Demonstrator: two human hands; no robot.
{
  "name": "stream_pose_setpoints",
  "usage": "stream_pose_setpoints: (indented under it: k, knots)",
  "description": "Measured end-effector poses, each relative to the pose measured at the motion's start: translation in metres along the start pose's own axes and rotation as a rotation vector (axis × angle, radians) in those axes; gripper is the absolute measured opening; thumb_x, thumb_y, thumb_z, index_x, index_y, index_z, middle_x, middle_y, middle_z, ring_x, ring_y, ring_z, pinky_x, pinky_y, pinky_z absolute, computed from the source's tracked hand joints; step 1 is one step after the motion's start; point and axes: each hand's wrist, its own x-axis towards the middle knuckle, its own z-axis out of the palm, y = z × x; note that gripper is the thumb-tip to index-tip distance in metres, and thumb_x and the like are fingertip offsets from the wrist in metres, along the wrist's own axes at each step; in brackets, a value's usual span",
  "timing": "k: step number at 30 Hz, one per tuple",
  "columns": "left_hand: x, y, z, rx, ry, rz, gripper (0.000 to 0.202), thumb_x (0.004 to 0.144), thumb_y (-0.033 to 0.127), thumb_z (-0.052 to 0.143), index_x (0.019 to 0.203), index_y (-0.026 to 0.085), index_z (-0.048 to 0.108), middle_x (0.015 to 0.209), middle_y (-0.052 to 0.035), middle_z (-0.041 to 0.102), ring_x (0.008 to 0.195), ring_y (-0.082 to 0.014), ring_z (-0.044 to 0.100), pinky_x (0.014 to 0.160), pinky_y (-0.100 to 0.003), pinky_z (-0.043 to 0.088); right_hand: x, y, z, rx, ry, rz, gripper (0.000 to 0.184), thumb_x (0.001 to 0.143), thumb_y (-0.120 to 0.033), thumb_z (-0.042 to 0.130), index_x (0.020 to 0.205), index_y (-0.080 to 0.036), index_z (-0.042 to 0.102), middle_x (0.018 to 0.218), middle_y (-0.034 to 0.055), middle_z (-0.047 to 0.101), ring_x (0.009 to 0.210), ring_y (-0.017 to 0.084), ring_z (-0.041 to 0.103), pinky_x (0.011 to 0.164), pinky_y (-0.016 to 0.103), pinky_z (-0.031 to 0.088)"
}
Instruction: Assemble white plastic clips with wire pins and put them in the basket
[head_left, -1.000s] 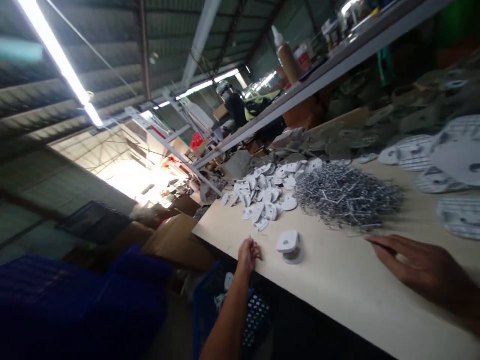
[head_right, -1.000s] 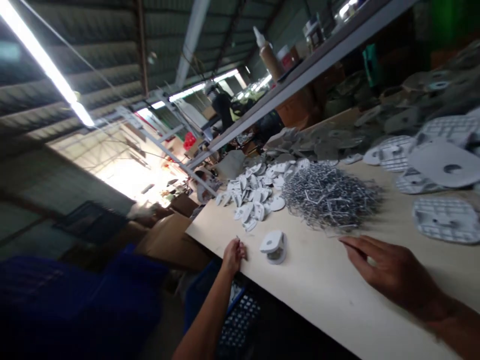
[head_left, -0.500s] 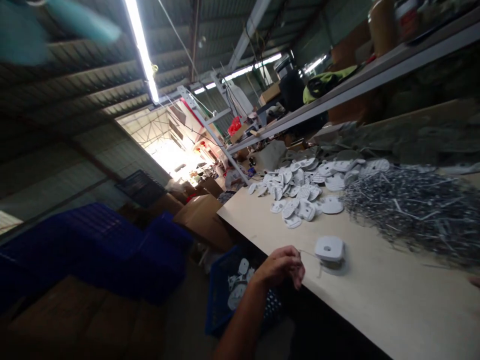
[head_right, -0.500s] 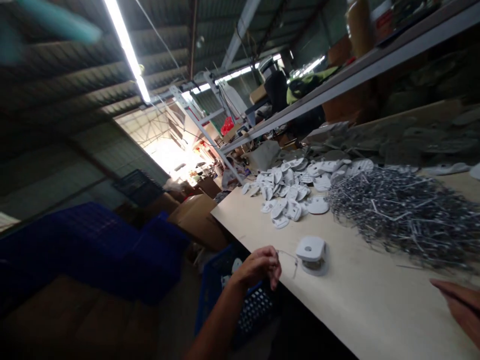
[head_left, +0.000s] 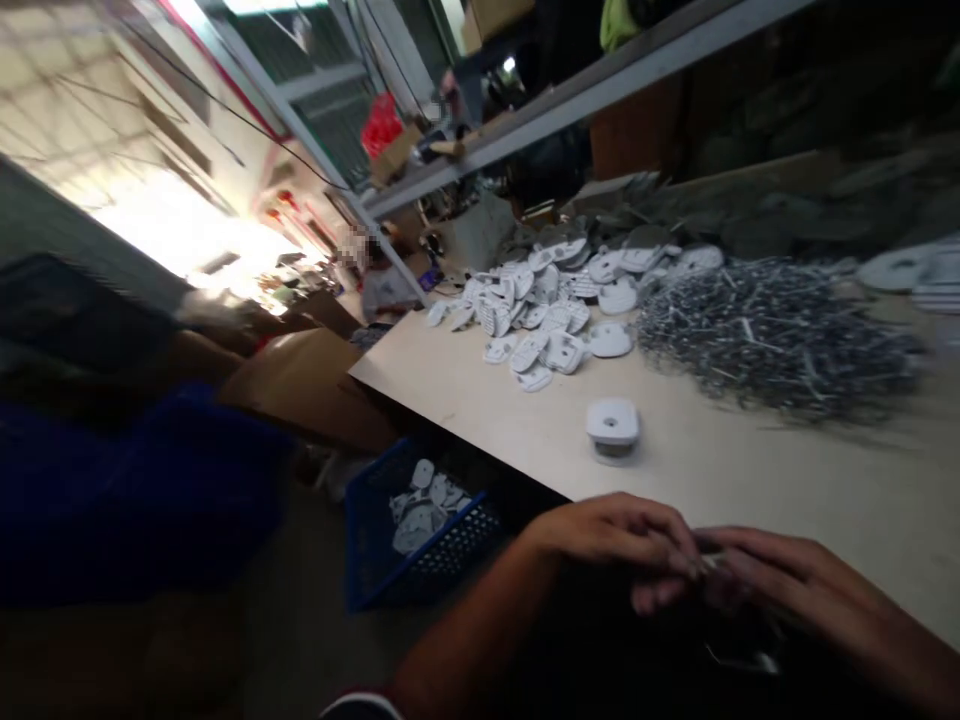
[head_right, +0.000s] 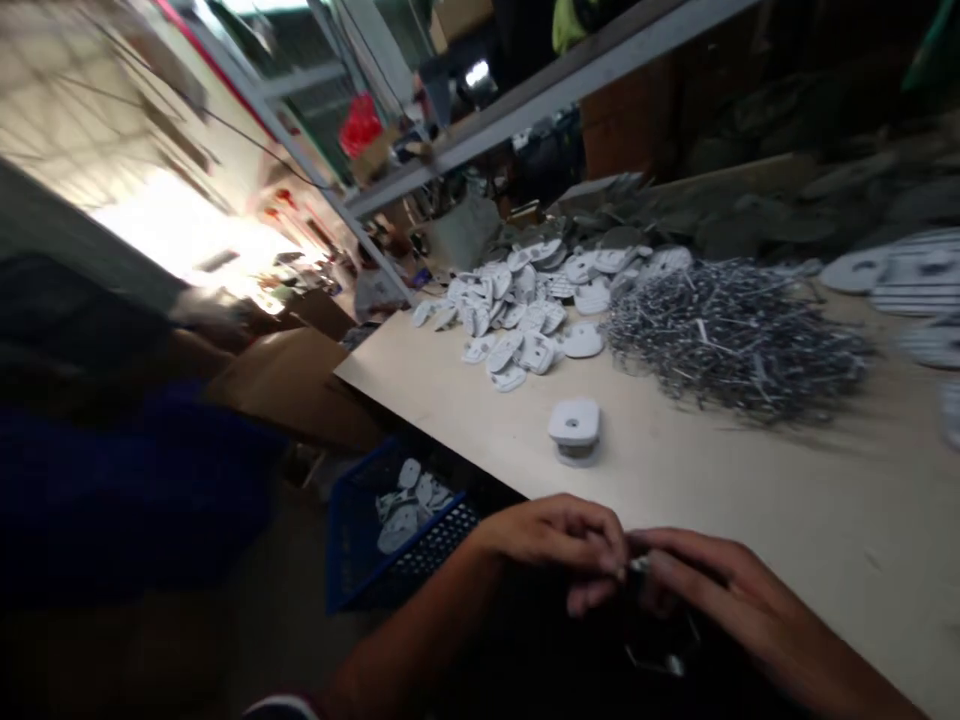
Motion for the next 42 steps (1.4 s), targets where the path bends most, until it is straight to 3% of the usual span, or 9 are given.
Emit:
stream_pose_setpoints:
  k: [2, 4, 11, 18, 22, 24, 28, 35, 42]
  knots:
    - [-0.005, 0.002, -0.003, 0.022, 0.044, -0.001, 0.045, 0.086, 0.053, 0.086, 0.103, 0.016, 0.068, 0.07, 0.0011, 0.068, 0.053, -0.0118, 0.065, 0.053, -0.022, 0.055, -0.007, -0.014, 0.013, 0.078, -0.081, 0.243, 0.037, 0.101, -0.063, 0.061, 0.098, -0.034, 0.085, 0.084, 0.0091, 0.077, 0.078, 0.03, 0.075, 0.073, 0.045, 0.06]
    - [-0.009, 0.001, -0.009, 0.079, 0.07, -0.018, 0.04, 0.09, 0.051, 0.081, 0.103, 0.015, 0.068, 0.069, 0.0018, 0.066, 0.053, -0.0102, 0.062, 0.053, -0.021, 0.053, -0.01, -0.026, 0.023, 0.118, -0.1, 0.353, 0.046, 0.101, -0.068, 0.061, 0.089, -0.029, 0.083, 0.081, 0.0082, 0.076, 0.076, 0.027, 0.072, 0.075, 0.042, 0.058]
    - [-0.013, -0.015, -0.024, 0.036, 0.02, -0.01, 0.033, 0.094, 0.045, 0.08, 0.105, 0.015, 0.07, 0.07, 0.0012, 0.066, 0.054, -0.0092, 0.061, 0.053, -0.02, 0.054, -0.01, -0.054, 0.046, 0.147, -0.116, 0.463, 0.035, 0.098, -0.055, 0.077, 0.097, -0.02, 0.082, 0.088, 0.0057, 0.077, 0.084, 0.02, 0.07, 0.08, 0.031, 0.055]
    - [-0.02, -0.025, -0.034, -0.045, 0.19, 0.103, 0.036, 0.094, 0.046, 0.08, 0.111, 0.016, 0.069, 0.074, 0.0003, 0.069, 0.054, -0.011, 0.065, 0.051, -0.022, 0.056, 0.005, -0.057, 0.073, 0.166, 0.118, 0.409, 0.023, 0.101, -0.043, 0.077, 0.095, -0.021, 0.08, 0.085, 0.0032, 0.076, 0.069, 0.014, 0.067, 0.071, 0.026, 0.053]
    - [-0.03, -0.036, -0.039, -0.049, 0.607, 0.257, 0.036, 0.097, 0.046, 0.072, 0.117, 0.017, 0.068, 0.08, -0.0005, 0.071, 0.055, -0.0109, 0.067, 0.05, -0.021, 0.056, 0.018, -0.055, 0.081, -0.05, 0.363, 0.274, 0.018, 0.098, -0.038, 0.079, 0.096, -0.021, 0.08, 0.081, 0.0026, 0.075, 0.066, 0.014, 0.067, 0.064, 0.026, 0.052]
    - [-0.037, -0.041, -0.037, 0.008, 0.711, 0.259, 0.034, 0.099, 0.047, 0.069, 0.11, 0.015, 0.07, 0.08, -0.0014, 0.07, 0.057, -0.0106, 0.067, 0.051, -0.021, 0.056, 0.025, -0.051, 0.083, -0.172, 0.462, 0.226, 0.018, 0.096, -0.037, 0.079, 0.099, -0.02, 0.08, 0.078, 0.0025, 0.074, 0.067, 0.016, 0.067, 0.064, 0.027, 0.052]
    - [-0.045, -0.044, -0.028, 0.174, 0.634, 0.221, 0.036, 0.101, 0.049, 0.067, 0.107, 0.014, 0.074, 0.087, -0.0041, 0.073, 0.061, -0.0106, 0.067, 0.056, -0.022, 0.058, 0.037, -0.037, 0.087, -0.217, 0.512, 0.213, 0.021, 0.096, -0.038, 0.077, 0.101, -0.018, 0.079, 0.076, 0.0024, 0.073, 0.065, 0.016, 0.066, 0.061, 0.029, 0.053]
    - [-0.032, -0.037, -0.035, 0.28, 0.8, 0.359, 0.027, 0.1, 0.04, 0.067, 0.098, 0.015, 0.075, 0.083, -0.0033, 0.072, 0.066, -0.0119, 0.068, 0.061, -0.022, 0.057, 0.053, -0.023, 0.09, -0.173, 0.443, 0.222, 0.023, 0.096, -0.041, 0.078, 0.1, -0.019, 0.08, 0.081, 0.0031, 0.075, 0.071, 0.016, 0.068, 0.066, 0.029, 0.053]
    - [-0.021, -0.034, -0.05, 0.488, 0.861, 0.383, 0.018, 0.098, 0.03, 0.066, 0.089, 0.017, 0.072, 0.065, 0.0021, 0.065, 0.057, -0.0103, 0.06, 0.054, -0.021, 0.044, 0.07, -0.015, 0.08, 0.099, 0.468, 0.392, 0.041, 0.079, -0.048, 0.092, 0.104, -0.017, 0.082, 0.091, 0.0073, 0.079, 0.071, 0.017, 0.071, 0.066, 0.029, 0.06]
